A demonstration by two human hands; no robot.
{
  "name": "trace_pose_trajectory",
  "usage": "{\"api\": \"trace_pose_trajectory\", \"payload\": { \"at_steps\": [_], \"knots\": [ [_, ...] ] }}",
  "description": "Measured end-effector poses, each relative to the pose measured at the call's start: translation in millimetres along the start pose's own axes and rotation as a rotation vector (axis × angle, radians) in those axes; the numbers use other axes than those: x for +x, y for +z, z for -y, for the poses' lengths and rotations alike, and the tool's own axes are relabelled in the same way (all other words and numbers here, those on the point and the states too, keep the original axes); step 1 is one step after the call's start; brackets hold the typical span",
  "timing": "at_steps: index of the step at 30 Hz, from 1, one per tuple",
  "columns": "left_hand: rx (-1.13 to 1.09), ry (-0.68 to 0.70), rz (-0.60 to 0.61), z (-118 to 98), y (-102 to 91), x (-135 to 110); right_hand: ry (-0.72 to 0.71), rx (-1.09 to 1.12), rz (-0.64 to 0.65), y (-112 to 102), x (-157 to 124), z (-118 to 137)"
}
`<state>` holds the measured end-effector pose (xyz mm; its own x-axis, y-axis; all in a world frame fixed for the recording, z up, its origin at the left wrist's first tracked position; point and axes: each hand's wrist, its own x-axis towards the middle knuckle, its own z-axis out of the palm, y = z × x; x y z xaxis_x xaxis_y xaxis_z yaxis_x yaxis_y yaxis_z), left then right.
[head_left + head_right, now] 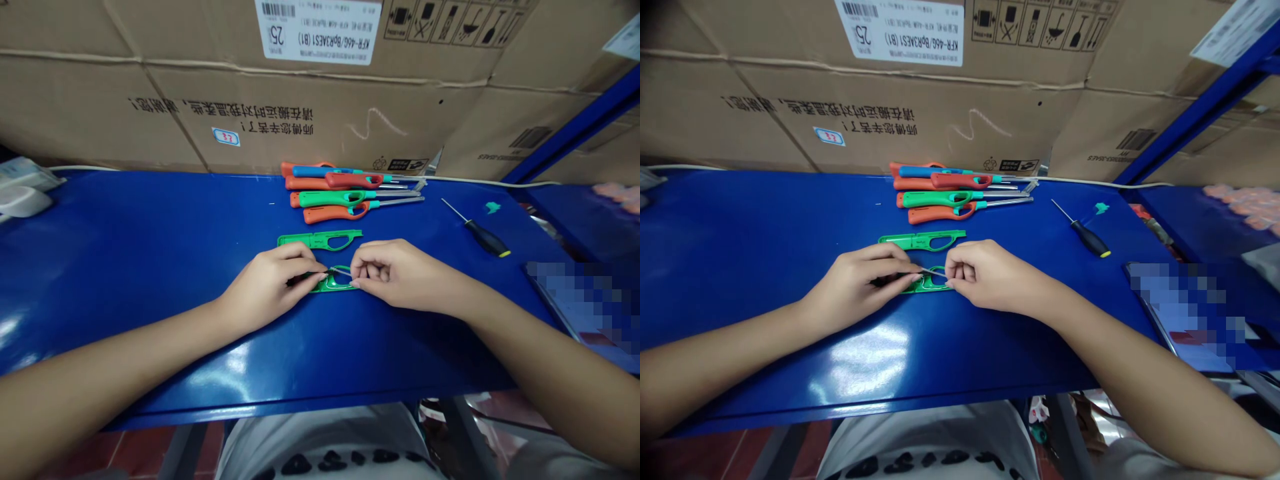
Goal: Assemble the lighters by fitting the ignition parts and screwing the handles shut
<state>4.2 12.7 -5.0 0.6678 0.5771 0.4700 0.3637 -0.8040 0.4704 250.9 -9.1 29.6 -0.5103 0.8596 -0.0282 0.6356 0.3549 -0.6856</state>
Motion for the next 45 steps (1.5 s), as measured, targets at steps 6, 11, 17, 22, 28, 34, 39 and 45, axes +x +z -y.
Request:
{"api": "trace_pose_trajectory", "payload": {
  "at_steps": [6, 11, 17, 22, 28, 34, 39, 45],
  "knots": [
    [-0.048, -0.013, -0.004, 1.0, 1.0, -0.8, -0.059, -0.078, -0.059, 3.8, 1.1, -0.6],
    [-0.056, 0.001, 0.010, -0.5, -1.0, -0.6, -0.135, -0.196, -0.109, 12.4, 3.3, -3.6],
    [-0.029, 0.009, 0.037, 0.1, -2.2, -1.2, -0.141, -0.237, -0.091, 22.1, 4.1, -6.0],
    [-0.019, -0.012, 0.068, -1.0, -3.4, -1.1, -0.157, -0.322, -0.132, 27.4, 4.1, -4.2],
    [-0.013, -0.018, 0.065, -2.6, -5.4, -1.3, -0.160, -0.343, -0.120, 25.6, 2.9, -3.0],
    [0.014, -0.003, 0.123, -7.3, -9.2, -3.9, -0.139, -0.453, -0.076, 23.1, -0.1, -0.5],
    [0.086, 0.021, 0.173, -10.0, -10.6, -4.6, -0.100, -0.468, -0.041, 20.5, -1.8, 2.9],
    [0.101, 0.046, 0.199, -7.2, -8.1, -4.7, -0.078, -0.447, -0.005, 16.8, -2.9, 4.6]
  ]
}}
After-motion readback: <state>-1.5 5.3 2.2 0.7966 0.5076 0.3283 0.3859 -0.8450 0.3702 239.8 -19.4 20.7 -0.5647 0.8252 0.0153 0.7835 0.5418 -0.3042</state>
